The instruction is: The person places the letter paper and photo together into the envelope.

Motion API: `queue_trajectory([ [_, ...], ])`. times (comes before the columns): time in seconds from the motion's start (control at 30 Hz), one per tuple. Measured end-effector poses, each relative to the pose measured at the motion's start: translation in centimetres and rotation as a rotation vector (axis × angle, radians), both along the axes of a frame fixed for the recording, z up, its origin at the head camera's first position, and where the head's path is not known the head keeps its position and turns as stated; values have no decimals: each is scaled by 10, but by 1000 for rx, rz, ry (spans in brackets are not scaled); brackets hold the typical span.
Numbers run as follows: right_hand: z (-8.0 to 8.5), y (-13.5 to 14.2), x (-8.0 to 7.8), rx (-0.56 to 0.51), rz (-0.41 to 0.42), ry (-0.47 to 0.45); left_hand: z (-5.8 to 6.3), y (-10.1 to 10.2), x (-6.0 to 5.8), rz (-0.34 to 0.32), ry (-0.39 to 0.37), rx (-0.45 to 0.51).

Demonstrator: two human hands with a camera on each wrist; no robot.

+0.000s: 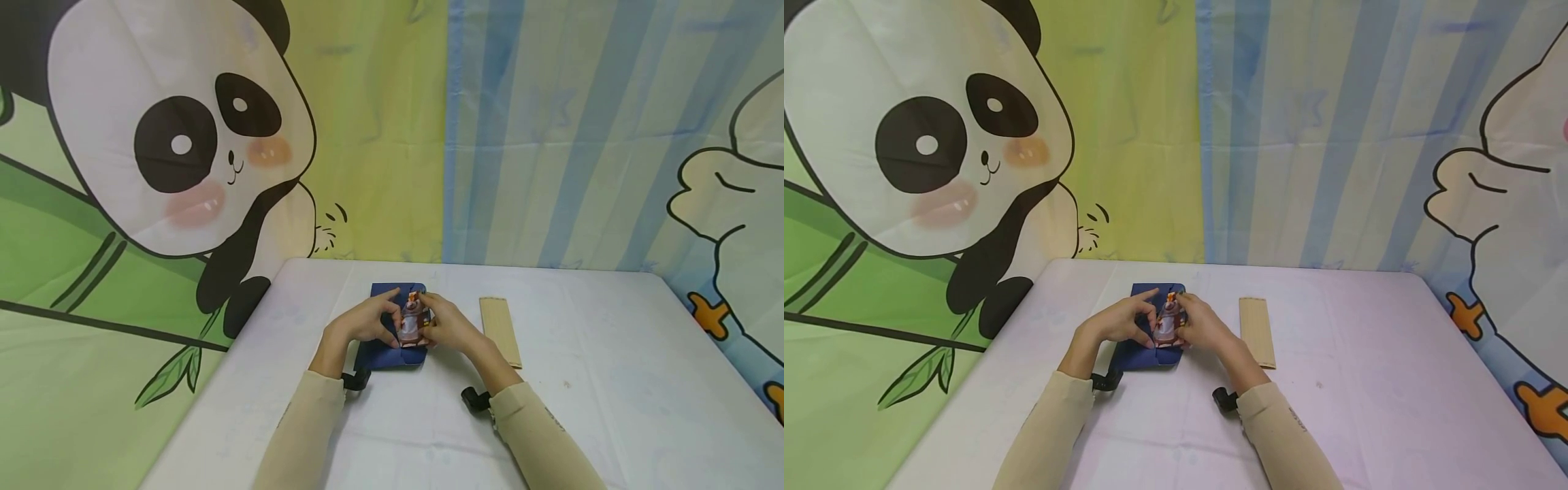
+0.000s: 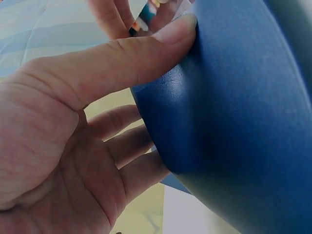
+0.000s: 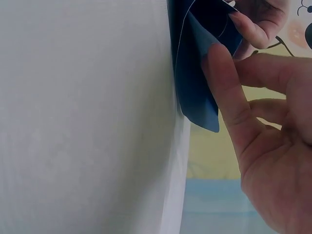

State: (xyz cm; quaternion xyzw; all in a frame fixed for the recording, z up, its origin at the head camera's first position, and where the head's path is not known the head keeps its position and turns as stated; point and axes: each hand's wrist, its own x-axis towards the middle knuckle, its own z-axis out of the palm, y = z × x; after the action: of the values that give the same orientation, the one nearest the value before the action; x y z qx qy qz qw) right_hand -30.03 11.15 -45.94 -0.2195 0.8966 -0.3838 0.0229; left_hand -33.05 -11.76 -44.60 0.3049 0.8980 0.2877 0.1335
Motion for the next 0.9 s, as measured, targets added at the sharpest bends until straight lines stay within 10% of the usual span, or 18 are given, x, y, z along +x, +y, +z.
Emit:
queue_trajectory([
  [0.9,-2,-4,4,-118,39,-115,-3,0,-2,-11,22,-13],
])
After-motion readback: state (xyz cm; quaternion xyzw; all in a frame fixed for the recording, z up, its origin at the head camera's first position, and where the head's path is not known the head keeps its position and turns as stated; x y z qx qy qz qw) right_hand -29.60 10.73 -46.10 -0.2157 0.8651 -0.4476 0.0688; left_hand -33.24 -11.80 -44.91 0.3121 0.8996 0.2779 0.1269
